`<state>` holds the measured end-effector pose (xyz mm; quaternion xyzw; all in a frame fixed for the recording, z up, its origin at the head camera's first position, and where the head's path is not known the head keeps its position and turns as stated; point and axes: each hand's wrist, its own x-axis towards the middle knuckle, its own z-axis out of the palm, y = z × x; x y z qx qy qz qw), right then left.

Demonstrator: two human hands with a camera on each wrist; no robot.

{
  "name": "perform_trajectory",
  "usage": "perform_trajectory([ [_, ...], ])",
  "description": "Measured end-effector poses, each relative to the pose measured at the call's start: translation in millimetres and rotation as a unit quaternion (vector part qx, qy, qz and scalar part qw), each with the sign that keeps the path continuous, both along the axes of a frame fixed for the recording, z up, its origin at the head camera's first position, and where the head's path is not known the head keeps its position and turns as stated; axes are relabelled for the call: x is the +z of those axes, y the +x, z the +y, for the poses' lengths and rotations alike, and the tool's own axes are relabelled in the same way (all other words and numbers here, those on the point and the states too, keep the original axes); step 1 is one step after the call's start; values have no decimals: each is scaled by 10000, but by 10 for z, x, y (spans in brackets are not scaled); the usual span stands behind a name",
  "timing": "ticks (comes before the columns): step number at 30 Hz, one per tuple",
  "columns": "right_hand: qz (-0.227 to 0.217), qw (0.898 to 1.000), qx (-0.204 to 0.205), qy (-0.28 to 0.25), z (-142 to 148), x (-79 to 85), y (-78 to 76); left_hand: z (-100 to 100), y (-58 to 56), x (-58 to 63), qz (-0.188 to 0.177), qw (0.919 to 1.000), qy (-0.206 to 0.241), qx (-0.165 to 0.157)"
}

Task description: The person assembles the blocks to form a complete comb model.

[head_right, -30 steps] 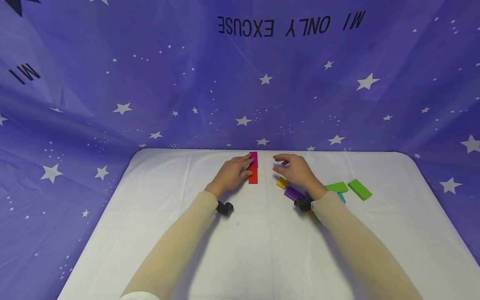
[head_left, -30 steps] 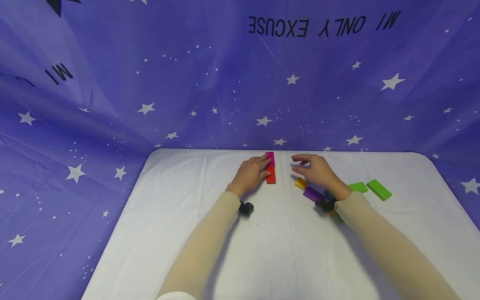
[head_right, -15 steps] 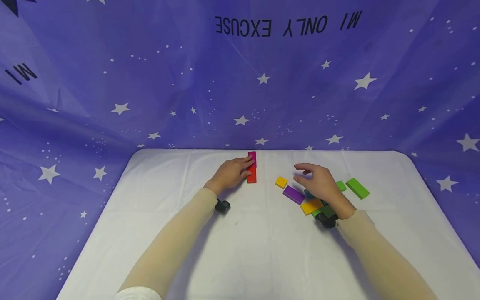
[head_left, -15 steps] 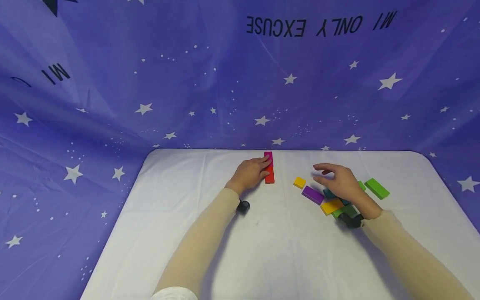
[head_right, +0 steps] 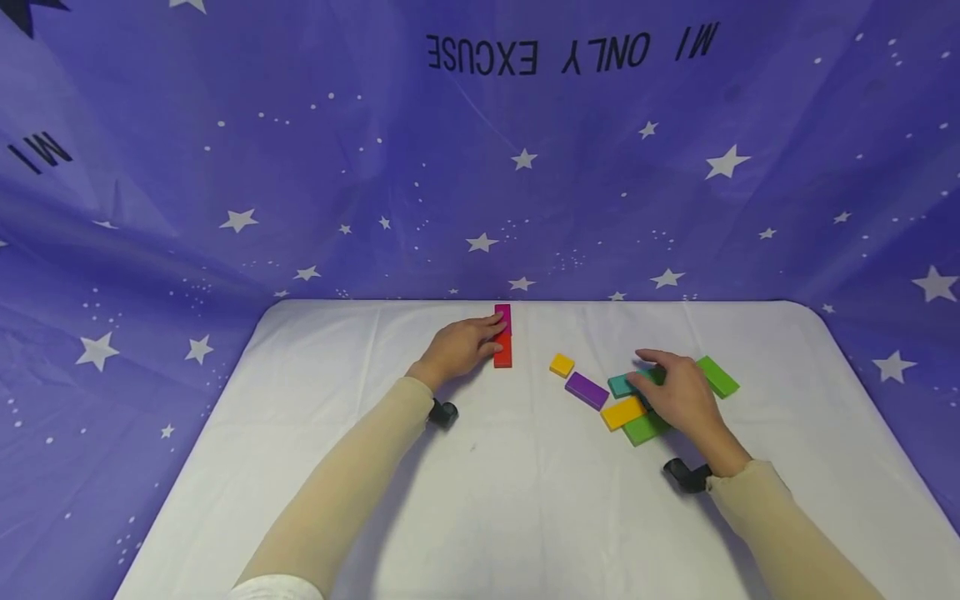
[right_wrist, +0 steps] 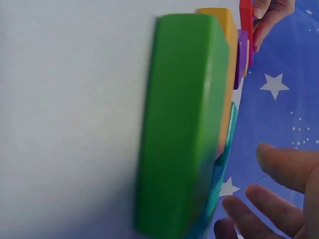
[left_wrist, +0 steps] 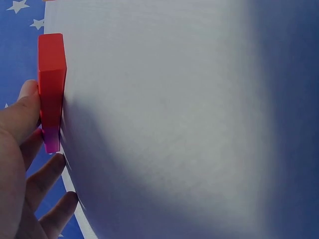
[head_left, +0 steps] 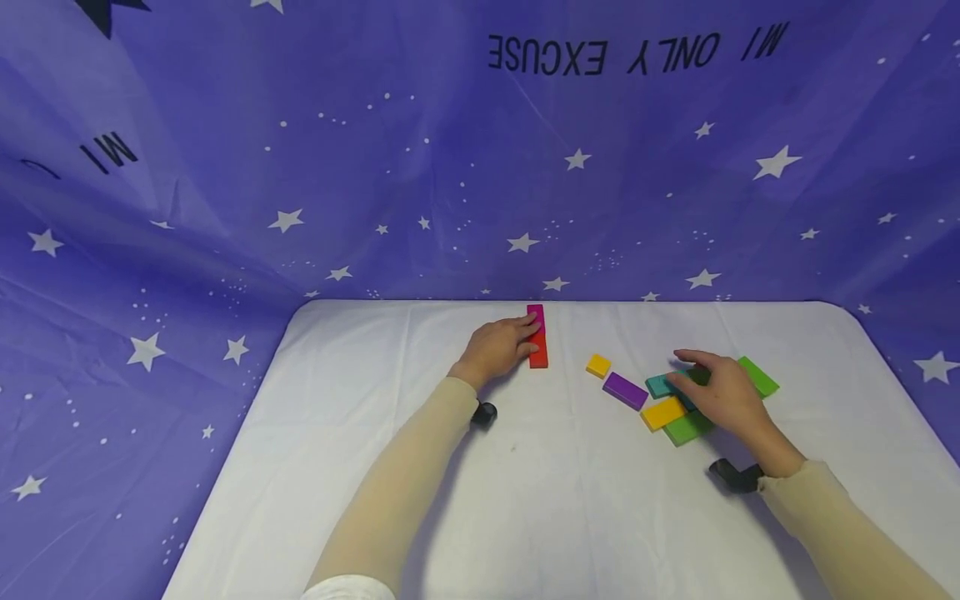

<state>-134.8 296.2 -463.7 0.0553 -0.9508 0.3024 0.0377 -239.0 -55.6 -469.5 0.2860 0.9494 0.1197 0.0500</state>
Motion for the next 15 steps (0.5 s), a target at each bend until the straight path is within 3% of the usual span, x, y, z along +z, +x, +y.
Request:
perform_trajectory([
  [9, 281, 9992, -147, 229, -6, -24, 131, -14, -25, -27, -108, 9998, 136, 64],
  [15, 451, 9956, -344, 740, -96, -48, 186, -13, -37, -52, -73, 9996, 277, 60],
])
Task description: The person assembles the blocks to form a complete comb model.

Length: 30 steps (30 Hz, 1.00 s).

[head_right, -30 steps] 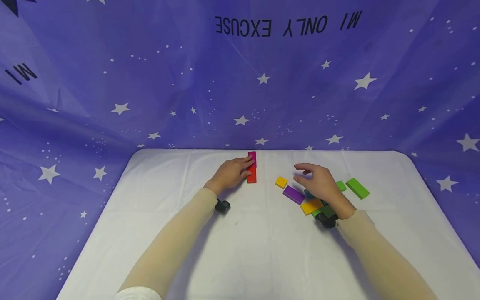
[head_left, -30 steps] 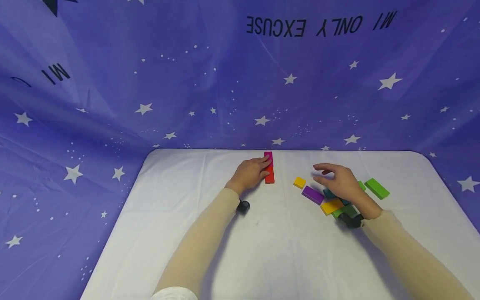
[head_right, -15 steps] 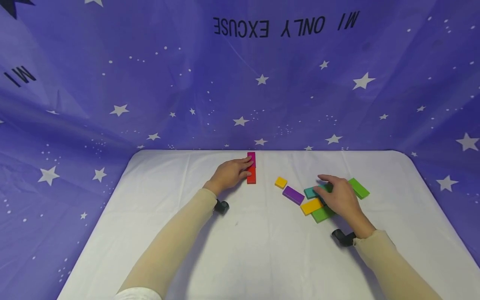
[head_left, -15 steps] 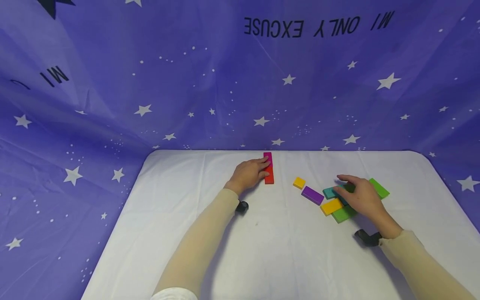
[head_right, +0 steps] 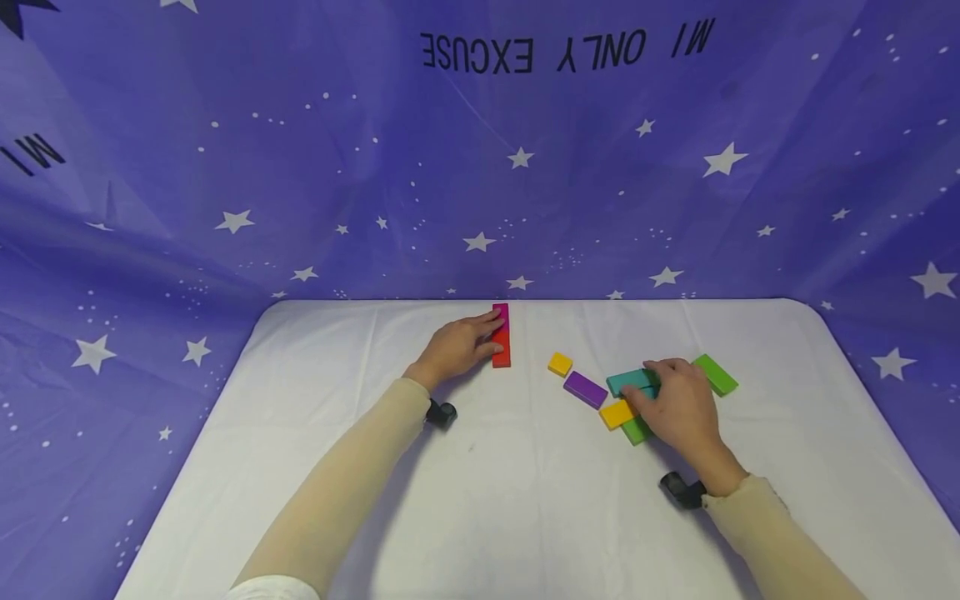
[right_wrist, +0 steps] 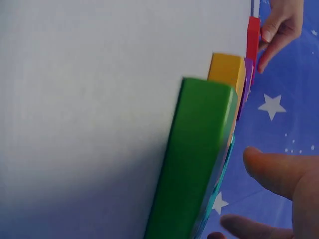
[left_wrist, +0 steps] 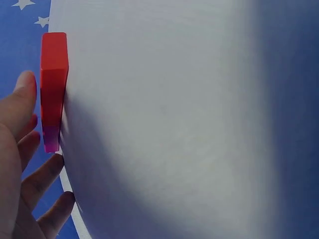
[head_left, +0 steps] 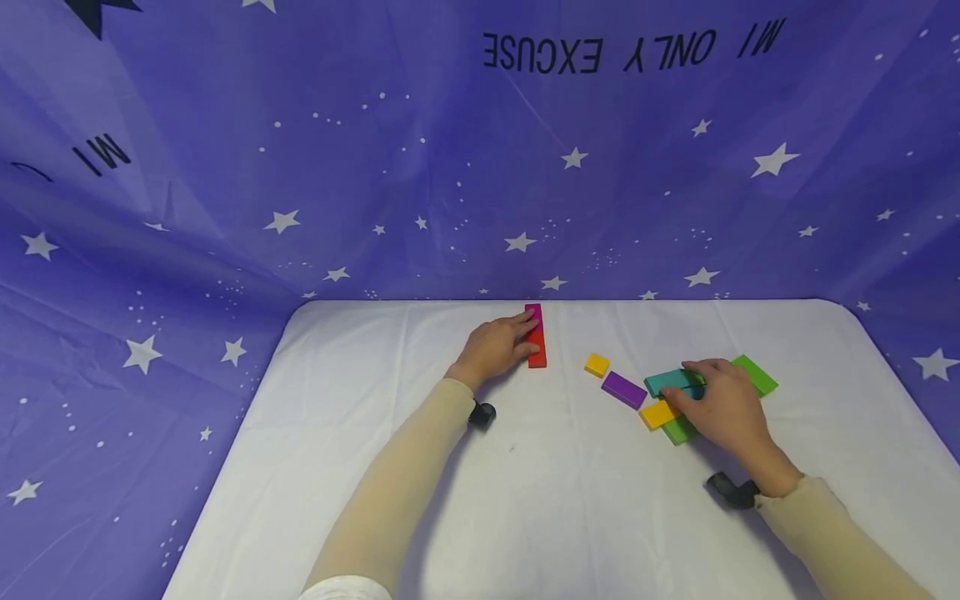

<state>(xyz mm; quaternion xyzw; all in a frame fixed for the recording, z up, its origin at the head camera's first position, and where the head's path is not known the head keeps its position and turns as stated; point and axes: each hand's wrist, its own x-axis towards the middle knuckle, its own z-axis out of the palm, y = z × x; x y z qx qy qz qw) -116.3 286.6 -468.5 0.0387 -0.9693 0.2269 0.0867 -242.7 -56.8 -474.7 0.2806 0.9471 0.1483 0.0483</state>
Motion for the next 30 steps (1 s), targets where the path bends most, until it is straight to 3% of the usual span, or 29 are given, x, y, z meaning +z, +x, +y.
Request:
perform_trajectory([
  [5, 102, 9987, -27, 493, -77, -10, 0, 11, -2, -8, 81, 9999, -92, 62],
  [12, 456, 9927, 355, 1059, -133, -6, -34, 39, -5, 39, -30, 9998, -153, 152],
  [18, -51, 9931, 585, 1017, -121, 9, -113, 50, 4, 64, -163, 9994, -151, 257],
  [24, -647, 9929, 758, 650, -83, 41, -201, 54, 9, 56, -193, 9994, -21, 285],
  [30, -724, 9931, 904, 195, -17, 39, -255, 52, -5, 49, -212, 9992, 56, 330],
])
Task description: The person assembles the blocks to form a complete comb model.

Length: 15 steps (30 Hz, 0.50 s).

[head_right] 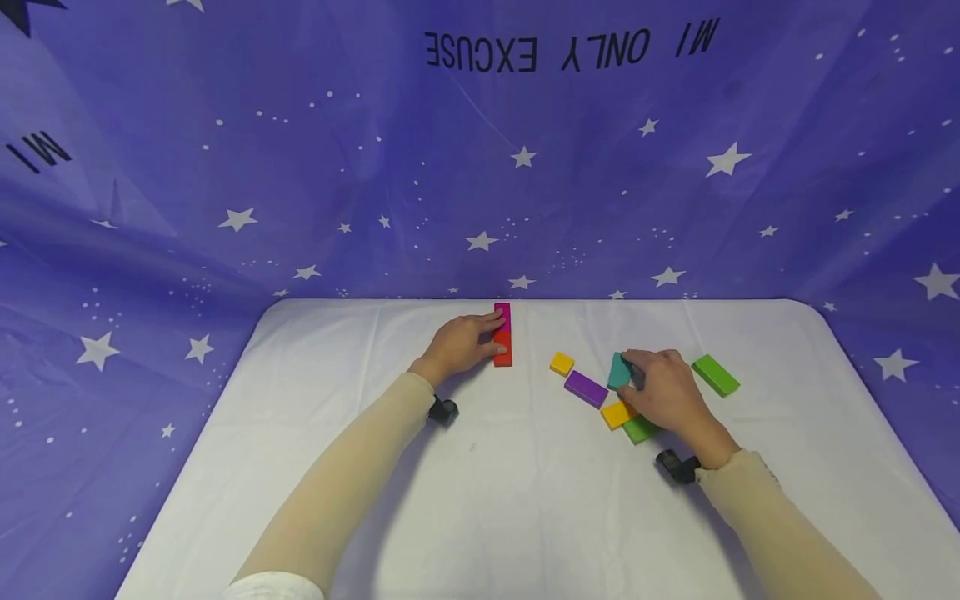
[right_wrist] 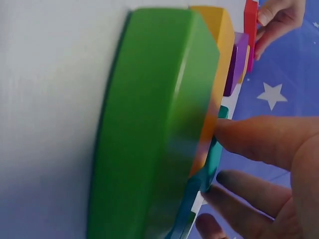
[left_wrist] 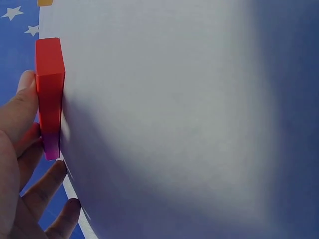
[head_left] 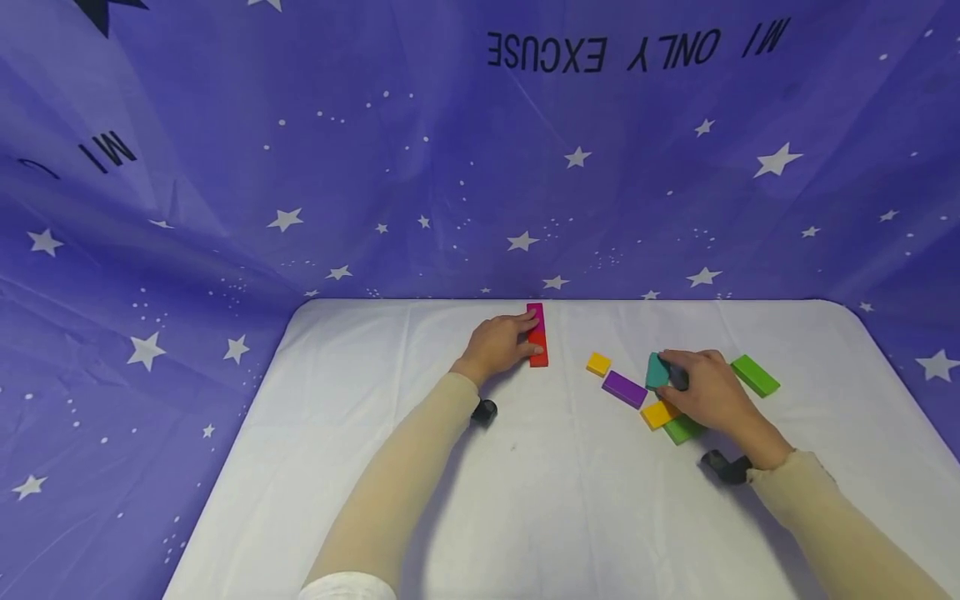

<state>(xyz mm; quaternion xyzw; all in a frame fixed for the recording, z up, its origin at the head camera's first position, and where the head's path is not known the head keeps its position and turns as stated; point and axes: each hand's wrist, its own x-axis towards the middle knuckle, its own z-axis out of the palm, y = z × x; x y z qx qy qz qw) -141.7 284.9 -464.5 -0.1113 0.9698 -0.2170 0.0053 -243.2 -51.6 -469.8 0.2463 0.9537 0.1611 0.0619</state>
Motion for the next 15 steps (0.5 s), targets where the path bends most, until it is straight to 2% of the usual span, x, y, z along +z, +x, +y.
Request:
perform_trajectory([
  [5, -94, 9999, -107, 74, -2, -22, -1, -5, -8, 13, -56, 10000, 43, 19],
  [15, 13, 9987, -340, 382, -112, -27, -28, -13, -22, 27, -72, 10000, 1, 16],
])
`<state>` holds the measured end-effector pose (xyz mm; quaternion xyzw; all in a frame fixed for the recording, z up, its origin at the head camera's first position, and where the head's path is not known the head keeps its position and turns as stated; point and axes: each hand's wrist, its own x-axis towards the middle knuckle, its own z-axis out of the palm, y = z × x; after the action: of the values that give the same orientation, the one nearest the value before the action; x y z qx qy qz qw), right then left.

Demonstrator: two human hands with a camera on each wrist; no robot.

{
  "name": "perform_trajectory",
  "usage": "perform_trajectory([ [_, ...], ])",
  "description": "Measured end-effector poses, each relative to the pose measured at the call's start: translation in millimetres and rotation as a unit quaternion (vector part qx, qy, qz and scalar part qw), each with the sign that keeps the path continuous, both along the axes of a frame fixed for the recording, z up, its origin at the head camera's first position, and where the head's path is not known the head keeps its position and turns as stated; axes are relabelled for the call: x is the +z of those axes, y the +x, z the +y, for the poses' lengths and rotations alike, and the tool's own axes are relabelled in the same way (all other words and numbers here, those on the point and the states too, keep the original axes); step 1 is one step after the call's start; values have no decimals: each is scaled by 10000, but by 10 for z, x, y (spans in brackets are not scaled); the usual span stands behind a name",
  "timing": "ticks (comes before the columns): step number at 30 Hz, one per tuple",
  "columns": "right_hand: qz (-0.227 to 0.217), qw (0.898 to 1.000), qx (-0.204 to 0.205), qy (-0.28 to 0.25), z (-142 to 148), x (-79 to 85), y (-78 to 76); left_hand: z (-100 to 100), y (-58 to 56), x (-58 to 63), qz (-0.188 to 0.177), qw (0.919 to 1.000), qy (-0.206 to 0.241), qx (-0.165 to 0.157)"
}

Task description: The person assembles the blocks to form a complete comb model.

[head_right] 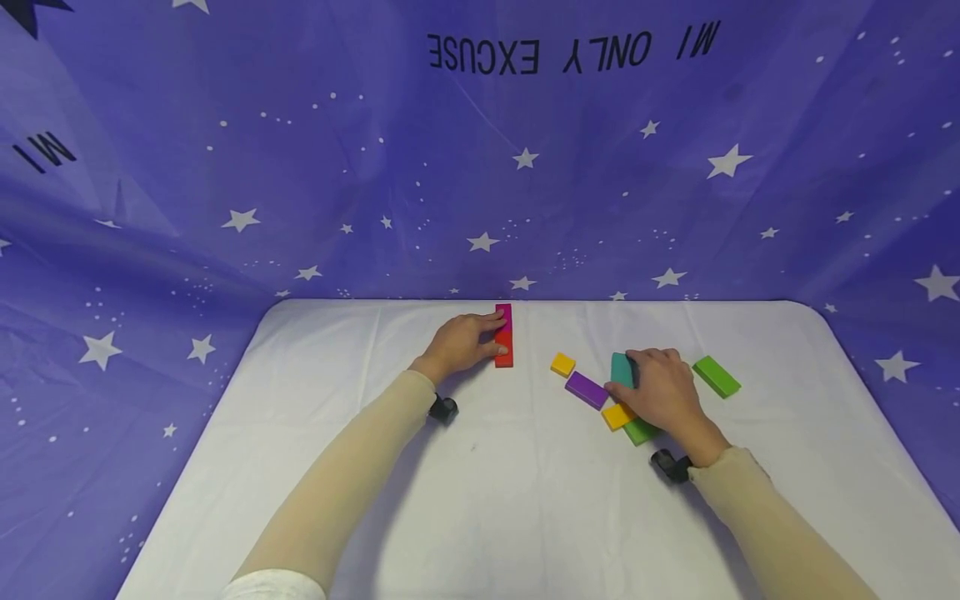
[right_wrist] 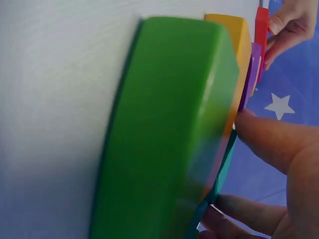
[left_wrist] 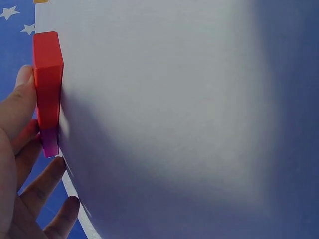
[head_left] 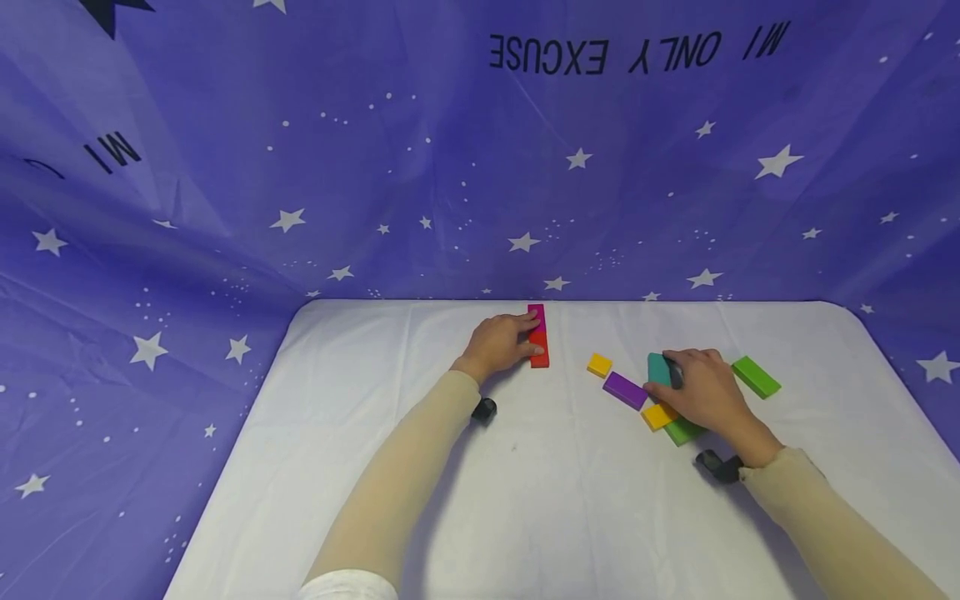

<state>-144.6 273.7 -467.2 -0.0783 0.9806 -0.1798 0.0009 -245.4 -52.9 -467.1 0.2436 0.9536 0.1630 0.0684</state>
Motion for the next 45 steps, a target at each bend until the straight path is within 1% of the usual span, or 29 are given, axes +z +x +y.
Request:
perform_trajectory([
  [2, 21, 10000, 17, 10, -5, -12, -13, -4, -1, -4, -4, 10000, 27, 8],
  [5, -65, 10000, 40, -14, 1, -22, -29, -2, 2, -16, -30, 9999, 112, 26],
  [11, -479, 9987, 31, -143, 52, 8, -70, 6, 9, -38, -93, 9996, 253, 67],
  [15, -623, 9975, -35, -321, 77, 18, -98, 5, 11, -32, -77, 9996, 271, 94],
  [19, -650, 9965, -176, -497, 90, 21, -94, -3, 11, -28, -87, 9995, 300, 111],
  [22, -583, 9962, -301, -572, 82, 36, -79, -9, 8, -35, -105, 9992, 357, 116],
  [26, -413, 9961, -357, -687, 23, 86, -60, -12, 9, -45, -103, 9990, 402, 147],
  [32, -236, 9954, -282, -887, -97, 162, -22, 0, 27, -43, -123, 9988, 430, 199],
  [40, -10, 9936, -70, -1128, -238, 225, 32, 4, 43, -26, -142, 9988, 423, 210],
  [45, 53, 9938, 10, -1106, -352, 246, 55, 1, 37, -29, -97, 9990, 383, 224],
])
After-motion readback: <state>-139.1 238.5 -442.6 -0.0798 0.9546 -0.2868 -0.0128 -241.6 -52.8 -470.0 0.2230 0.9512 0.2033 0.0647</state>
